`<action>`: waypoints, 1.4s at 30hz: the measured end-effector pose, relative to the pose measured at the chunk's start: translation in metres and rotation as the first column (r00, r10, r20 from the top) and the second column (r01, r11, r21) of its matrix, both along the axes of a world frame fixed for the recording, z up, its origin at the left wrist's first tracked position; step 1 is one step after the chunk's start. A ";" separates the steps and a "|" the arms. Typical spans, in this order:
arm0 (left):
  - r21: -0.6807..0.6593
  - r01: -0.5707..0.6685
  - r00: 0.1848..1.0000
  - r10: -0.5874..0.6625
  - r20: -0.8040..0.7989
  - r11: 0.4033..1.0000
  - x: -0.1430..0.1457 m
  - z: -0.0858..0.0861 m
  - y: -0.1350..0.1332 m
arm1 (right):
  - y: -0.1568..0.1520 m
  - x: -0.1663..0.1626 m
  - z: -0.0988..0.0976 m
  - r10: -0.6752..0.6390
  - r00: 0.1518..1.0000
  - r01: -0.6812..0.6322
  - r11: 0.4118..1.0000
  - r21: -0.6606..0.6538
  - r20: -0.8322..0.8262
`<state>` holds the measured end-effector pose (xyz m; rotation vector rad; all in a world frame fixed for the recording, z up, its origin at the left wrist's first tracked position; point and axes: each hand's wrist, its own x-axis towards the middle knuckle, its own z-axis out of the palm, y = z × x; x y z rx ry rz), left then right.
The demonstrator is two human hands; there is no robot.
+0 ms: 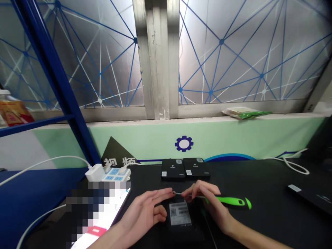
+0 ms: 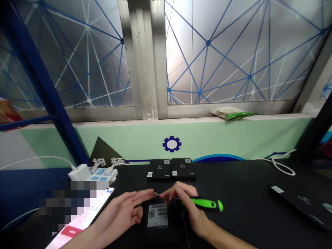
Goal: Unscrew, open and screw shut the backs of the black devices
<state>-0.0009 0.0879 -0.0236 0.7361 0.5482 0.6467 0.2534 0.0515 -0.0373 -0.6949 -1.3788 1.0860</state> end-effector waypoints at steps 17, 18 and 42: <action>-0.003 -0.086 0.996 0.086 -0.028 0.996 0.002 0.006 0.000 | 0.011 0.007 -0.011 -0.225 0.967 0.225 0.974 0.013 0.117; -0.006 -0.089 0.996 0.089 -0.025 0.996 0.002 0.006 0.000 | 0.011 0.007 -0.010 -0.222 0.968 0.222 0.975 0.015 0.115; 0.456 -0.113 0.786 0.360 -0.502 0.883 0.010 0.013 -0.007 | 0.016 0.008 -0.010 -0.195 0.979 0.192 0.980 -0.056 -0.066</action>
